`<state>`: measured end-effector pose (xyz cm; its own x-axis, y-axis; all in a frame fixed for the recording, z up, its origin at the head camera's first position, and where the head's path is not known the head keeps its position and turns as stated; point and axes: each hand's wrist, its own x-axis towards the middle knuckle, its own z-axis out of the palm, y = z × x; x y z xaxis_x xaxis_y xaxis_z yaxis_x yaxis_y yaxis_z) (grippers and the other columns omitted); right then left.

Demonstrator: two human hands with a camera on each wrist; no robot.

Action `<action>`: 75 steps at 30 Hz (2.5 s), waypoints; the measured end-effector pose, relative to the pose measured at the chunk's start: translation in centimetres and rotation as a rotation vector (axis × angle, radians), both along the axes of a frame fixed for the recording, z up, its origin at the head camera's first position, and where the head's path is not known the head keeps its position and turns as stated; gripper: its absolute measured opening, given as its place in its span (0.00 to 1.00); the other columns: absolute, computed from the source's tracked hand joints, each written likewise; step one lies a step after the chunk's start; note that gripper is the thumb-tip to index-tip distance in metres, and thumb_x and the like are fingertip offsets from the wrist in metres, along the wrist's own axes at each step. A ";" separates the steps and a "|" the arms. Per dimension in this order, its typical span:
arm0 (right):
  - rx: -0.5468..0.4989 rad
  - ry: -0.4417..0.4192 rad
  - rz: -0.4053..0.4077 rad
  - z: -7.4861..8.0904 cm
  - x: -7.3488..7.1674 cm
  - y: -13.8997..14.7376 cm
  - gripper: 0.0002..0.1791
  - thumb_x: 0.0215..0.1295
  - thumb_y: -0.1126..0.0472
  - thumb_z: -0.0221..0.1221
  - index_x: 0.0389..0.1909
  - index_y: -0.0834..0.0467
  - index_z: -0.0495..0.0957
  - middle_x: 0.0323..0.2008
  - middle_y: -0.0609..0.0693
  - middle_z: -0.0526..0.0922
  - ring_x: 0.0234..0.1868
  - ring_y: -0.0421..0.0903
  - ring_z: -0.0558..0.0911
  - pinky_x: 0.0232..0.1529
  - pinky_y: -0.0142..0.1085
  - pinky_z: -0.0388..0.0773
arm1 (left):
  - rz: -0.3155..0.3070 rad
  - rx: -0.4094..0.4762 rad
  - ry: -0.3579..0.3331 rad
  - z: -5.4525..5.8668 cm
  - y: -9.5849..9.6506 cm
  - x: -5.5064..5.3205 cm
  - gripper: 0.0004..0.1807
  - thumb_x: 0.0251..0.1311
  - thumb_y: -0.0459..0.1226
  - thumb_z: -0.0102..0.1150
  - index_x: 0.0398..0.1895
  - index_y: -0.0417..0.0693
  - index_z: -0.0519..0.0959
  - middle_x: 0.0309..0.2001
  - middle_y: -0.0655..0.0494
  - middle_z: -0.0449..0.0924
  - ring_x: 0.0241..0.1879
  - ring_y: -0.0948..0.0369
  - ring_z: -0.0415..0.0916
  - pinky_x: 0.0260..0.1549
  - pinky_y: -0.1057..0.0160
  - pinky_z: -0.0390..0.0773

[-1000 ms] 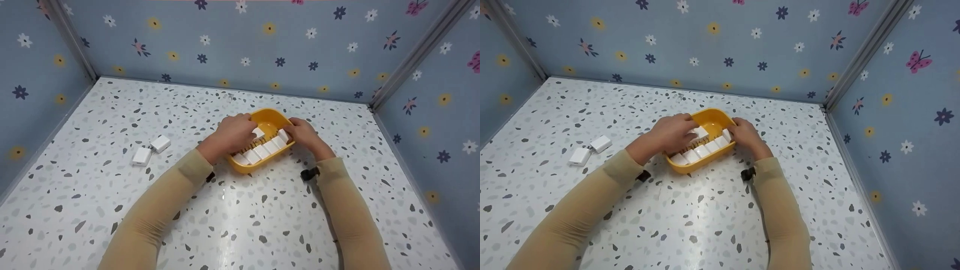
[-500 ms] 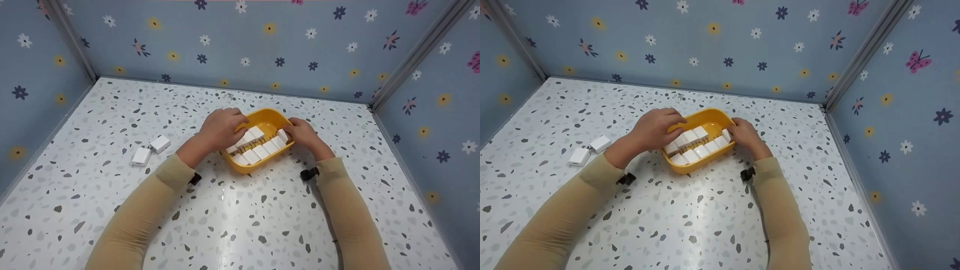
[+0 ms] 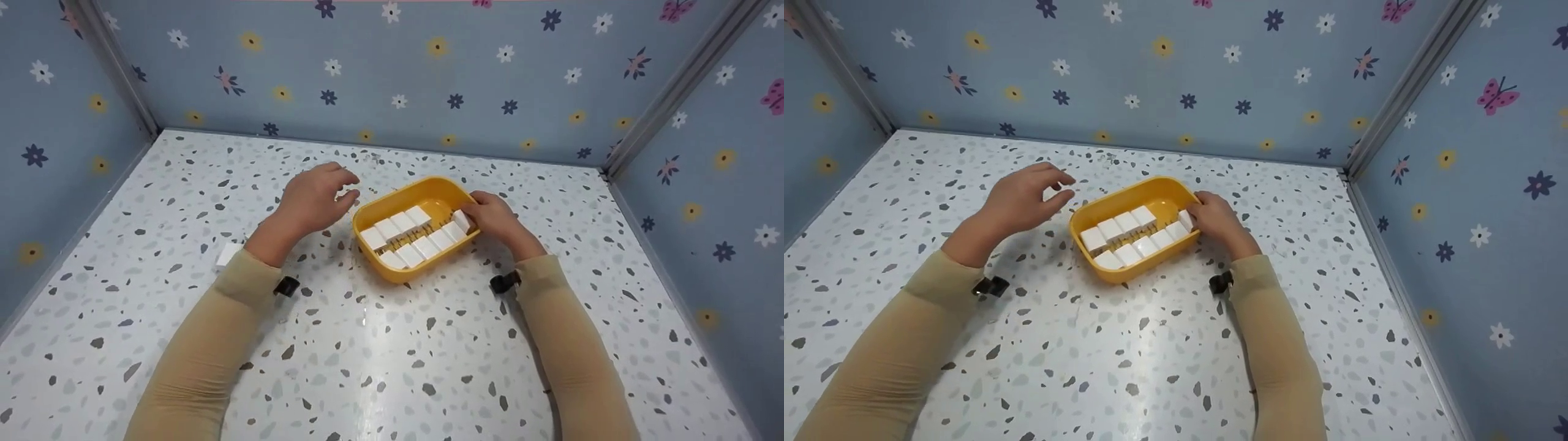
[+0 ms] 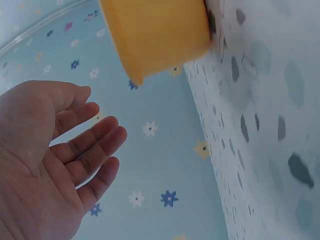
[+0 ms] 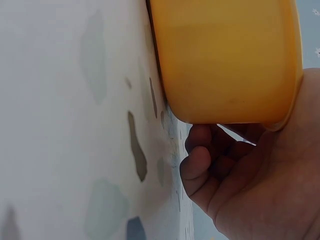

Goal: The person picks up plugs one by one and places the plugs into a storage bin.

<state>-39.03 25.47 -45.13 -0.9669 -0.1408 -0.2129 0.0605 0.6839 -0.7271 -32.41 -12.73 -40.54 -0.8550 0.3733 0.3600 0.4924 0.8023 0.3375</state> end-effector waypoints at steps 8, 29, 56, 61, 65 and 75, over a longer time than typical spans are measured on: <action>0.018 0.045 0.020 -0.2 -0.1 0.3 0.22 0.88 0.49 0.52 0.66 0.60 0.80 0.51 0.57 0.82 0.48 0.52 0.79 0.50 0.43 0.76 | 0.107 -0.025 -0.028 0.2 -3.0 -0.9 0.16 0.81 0.42 0.62 0.63 0.45 0.86 0.55 0.45 0.86 0.51 0.46 0.85 0.48 0.43 0.85; 0.001 0.007 -0.006 -0.1 -0.1 -0.1 0.23 0.87 0.49 0.53 0.69 0.59 0.80 0.58 0.57 0.83 0.52 0.53 0.80 0.54 0.44 0.78 | 0.287 -0.076 -0.316 -0.4 -10.1 -1.2 0.30 0.82 0.44 0.59 0.79 0.39 0.72 0.73 0.30 0.68 0.67 0.32 0.73 0.58 0.28 0.75; 0.007 0.017 0.014 0.0 0.1 0.0 0.24 0.88 0.50 0.51 0.70 0.59 0.79 0.58 0.59 0.83 0.52 0.54 0.81 0.54 0.45 0.79 | 0.337 -0.181 -0.705 0.1 -14.6 0.3 0.48 0.77 0.58 0.61 0.81 0.28 0.62 0.78 0.22 0.61 0.77 0.26 0.61 0.70 0.25 0.66; 0.005 0.020 0.013 -0.1 0.0 0.1 0.24 0.88 0.50 0.52 0.71 0.59 0.79 0.59 0.58 0.83 0.53 0.53 0.80 0.55 0.44 0.79 | 0.325 -0.184 -0.732 0.1 -14.7 0.2 0.48 0.78 0.57 0.60 0.82 0.27 0.61 0.79 0.23 0.61 0.77 0.27 0.61 0.71 0.26 0.65; 0.020 0.051 0.032 -0.3 0.0 0.2 0.22 0.88 0.50 0.52 0.67 0.61 0.80 0.49 0.58 0.82 0.47 0.53 0.80 0.50 0.44 0.78 | 0.319 -0.180 -0.743 0.1 -14.9 0.2 0.48 0.78 0.57 0.61 0.81 0.27 0.62 0.78 0.23 0.62 0.76 0.27 0.63 0.70 0.26 0.66; 0.017 0.041 0.028 -0.4 -0.2 0.2 0.22 0.88 0.50 0.52 0.66 0.60 0.80 0.51 0.58 0.82 0.48 0.52 0.80 0.50 0.43 0.78 | 0.313 -0.193 -0.750 0.3 -14.6 0.5 0.46 0.75 0.57 0.64 0.75 0.25 0.69 0.73 0.24 0.70 0.68 0.31 0.73 0.65 0.29 0.73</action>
